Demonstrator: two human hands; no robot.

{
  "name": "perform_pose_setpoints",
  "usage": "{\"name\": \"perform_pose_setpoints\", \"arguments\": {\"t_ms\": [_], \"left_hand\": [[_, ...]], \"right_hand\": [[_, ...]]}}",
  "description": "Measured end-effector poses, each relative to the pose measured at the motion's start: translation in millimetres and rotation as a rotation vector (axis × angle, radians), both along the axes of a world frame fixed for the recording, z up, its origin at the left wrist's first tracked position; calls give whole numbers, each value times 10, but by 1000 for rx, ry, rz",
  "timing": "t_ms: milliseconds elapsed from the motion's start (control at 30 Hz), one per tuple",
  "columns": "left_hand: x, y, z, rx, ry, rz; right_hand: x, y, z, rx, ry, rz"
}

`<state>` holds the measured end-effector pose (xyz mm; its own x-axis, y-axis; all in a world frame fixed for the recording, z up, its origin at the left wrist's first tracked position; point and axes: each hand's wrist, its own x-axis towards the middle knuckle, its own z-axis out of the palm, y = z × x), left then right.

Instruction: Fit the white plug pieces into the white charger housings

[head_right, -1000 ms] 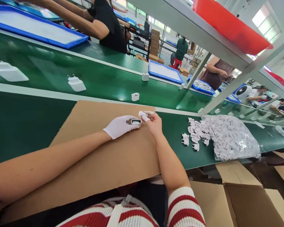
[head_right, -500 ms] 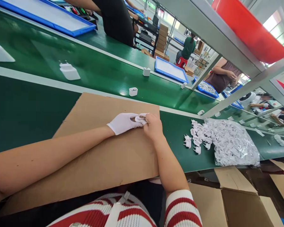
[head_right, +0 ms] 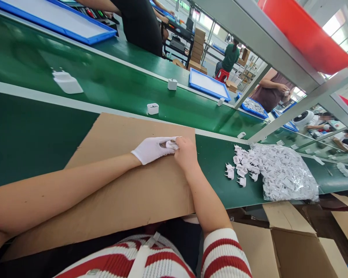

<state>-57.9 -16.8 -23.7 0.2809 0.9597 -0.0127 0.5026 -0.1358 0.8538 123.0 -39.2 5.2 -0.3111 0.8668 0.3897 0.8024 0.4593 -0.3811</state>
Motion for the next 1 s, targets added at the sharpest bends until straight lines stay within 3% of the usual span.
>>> {"name": "perform_pose_setpoints", "arguments": {"t_ms": [200, 300, 400, 467, 533, 600, 633, 733, 867, 1000], "left_hand": [[25, -114, 109, 139, 475, 14], [-15, -49, 156, 146, 527, -58], [-69, 205, 207, 80, 452, -94], [-98, 464, 261, 83, 393, 2], [-132, 758, 326, 114, 358, 148], [-180, 1039, 391, 130, 339, 255], [-207, 1158, 421, 130, 334, 292], [-272, 1373, 498, 100, 339, 359], [-358, 1345, 567, 153, 389, 433], [-671, 1295, 615, 315, 566, 538]], "right_hand": [[-84, -75, -9, -82, 46, -83], [-81, -73, -28, -175, 188, -65], [140, -16, 43, -237, 321, -99], [445, 16, 149, -165, 279, -346], [816, 44, 256, -89, 140, -796], [1157, 79, 316, -218, 43, -1227], [1289, 96, 325, -315, 20, -1324], [1480, 115, 280, -490, -4, -1298], [1399, 91, 170, -441, -31, -1081], [1243, 104, 97, -412, -44, -879]]}}
